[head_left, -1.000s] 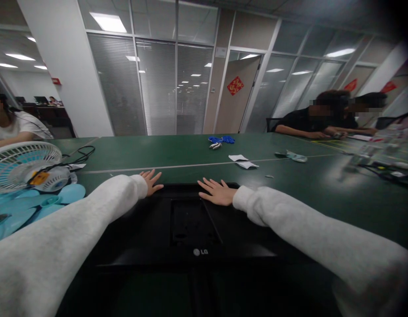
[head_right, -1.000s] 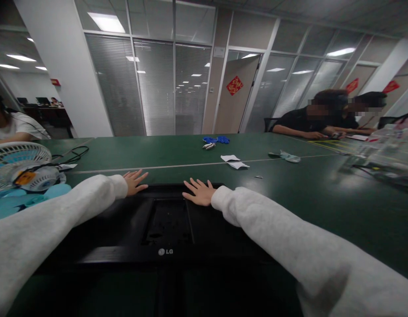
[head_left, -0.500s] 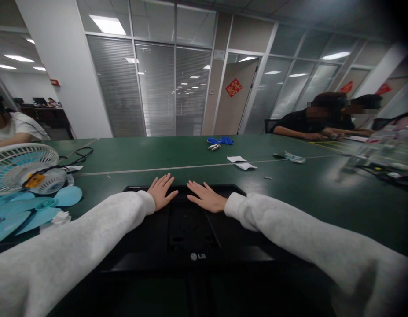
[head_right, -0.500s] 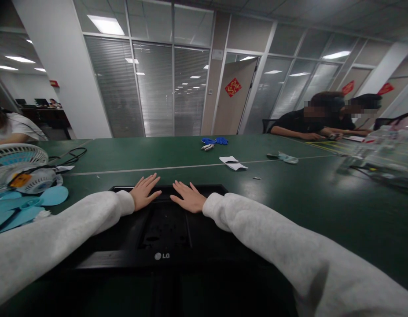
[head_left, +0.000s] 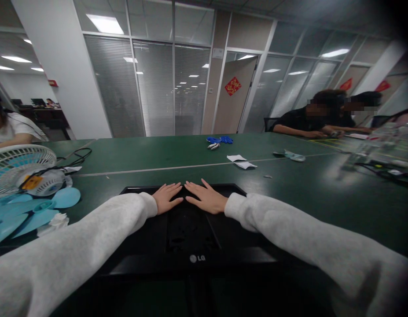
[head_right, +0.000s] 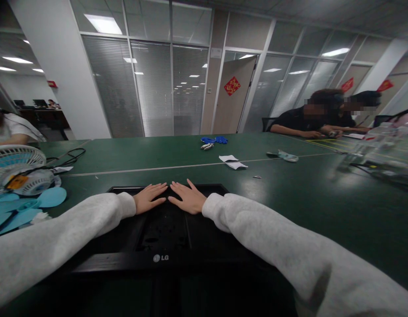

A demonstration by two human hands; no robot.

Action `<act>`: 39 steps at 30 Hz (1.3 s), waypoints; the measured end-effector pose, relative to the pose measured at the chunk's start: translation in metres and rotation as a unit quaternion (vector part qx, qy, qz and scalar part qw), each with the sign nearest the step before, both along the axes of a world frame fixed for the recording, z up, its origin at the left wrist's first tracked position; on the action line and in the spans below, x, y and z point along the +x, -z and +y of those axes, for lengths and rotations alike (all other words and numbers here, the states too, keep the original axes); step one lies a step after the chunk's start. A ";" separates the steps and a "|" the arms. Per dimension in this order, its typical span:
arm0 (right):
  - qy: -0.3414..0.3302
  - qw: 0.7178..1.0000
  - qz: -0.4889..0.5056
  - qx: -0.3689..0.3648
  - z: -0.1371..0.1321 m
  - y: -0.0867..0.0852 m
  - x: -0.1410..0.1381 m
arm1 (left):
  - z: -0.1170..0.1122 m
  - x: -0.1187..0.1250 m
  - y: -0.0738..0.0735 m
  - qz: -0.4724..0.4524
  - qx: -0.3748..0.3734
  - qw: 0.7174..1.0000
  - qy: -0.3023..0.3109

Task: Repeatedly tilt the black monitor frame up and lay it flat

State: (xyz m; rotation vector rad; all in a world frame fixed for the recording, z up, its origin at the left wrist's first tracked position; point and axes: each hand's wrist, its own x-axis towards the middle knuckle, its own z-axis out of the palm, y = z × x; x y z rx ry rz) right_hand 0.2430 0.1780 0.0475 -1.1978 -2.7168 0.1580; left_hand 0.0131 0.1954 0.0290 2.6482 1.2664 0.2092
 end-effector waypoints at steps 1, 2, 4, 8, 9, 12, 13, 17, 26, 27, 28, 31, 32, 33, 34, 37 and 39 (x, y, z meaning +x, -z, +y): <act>0.000 1.000 -0.002 0.001 0.000 0.000 0.000 | 0.000 0.000 0.000 -0.001 0.000 1.000 0.000; -0.001 1.000 -0.003 0.003 0.000 0.001 0.000 | 0.000 0.000 0.000 -0.002 0.000 1.000 0.000; -0.003 1.000 -0.004 0.009 0.000 0.000 -0.001 | 0.000 0.000 0.000 -0.003 0.000 1.000 0.000; -0.004 1.000 -0.007 0.019 -0.002 -0.004 -0.003 | 0.002 -0.001 0.003 -0.005 0.004 1.000 -0.002; -0.003 1.000 -0.006 0.022 -0.002 -0.005 -0.003 | 0.002 -0.001 0.003 -0.005 0.006 1.000 -0.003; -0.004 1.000 -0.003 0.028 -0.002 -0.006 -0.004 | 0.002 -0.002 0.004 -0.007 0.013 1.000 -0.012; -0.005 1.000 -0.003 0.029 -0.002 -0.006 -0.004 | 0.001 -0.002 0.005 -0.008 0.017 1.000 -0.016; -0.007 1.000 -0.006 0.018 0.000 -0.003 -0.004 | -0.001 -0.002 0.004 -0.009 0.029 0.999 -0.039; -0.004 1.000 0.012 0.020 0.000 -0.004 -0.004 | -0.001 0.000 0.005 0.002 0.018 0.998 -0.059; -0.002 1.000 0.011 0.018 0.001 -0.003 -0.003 | 0.000 0.000 0.005 0.004 0.013 0.998 -0.059; -0.001 1.000 0.009 0.013 0.001 -0.003 -0.003 | 0.000 0.000 0.005 0.005 0.009 0.998 -0.059; 0.002 1.000 -0.002 -0.003 0.002 0.001 -0.003 | -0.001 0.000 0.004 0.008 0.002 0.998 -0.058; 0.003 1.000 -0.004 -0.006 0.002 0.001 -0.003 | -0.001 0.000 0.003 0.009 0.001 0.998 -0.058; 0.003 1.000 -0.005 -0.007 0.002 0.002 -0.003 | -0.002 0.000 0.002 0.010 -0.001 0.998 -0.059; 0.004 1.000 -0.006 -0.006 0.002 0.001 -0.003 | -0.002 0.000 0.001 0.011 -0.001 0.998 -0.059; 0.011 1.000 -0.003 0.005 0.001 -0.001 -0.003 | -0.003 0.000 -0.001 0.013 0.000 0.998 -0.060; 0.023 1.000 0.001 0.015 0.001 -0.001 -0.003 | -0.003 0.000 -0.001 0.014 0.001 0.998 -0.060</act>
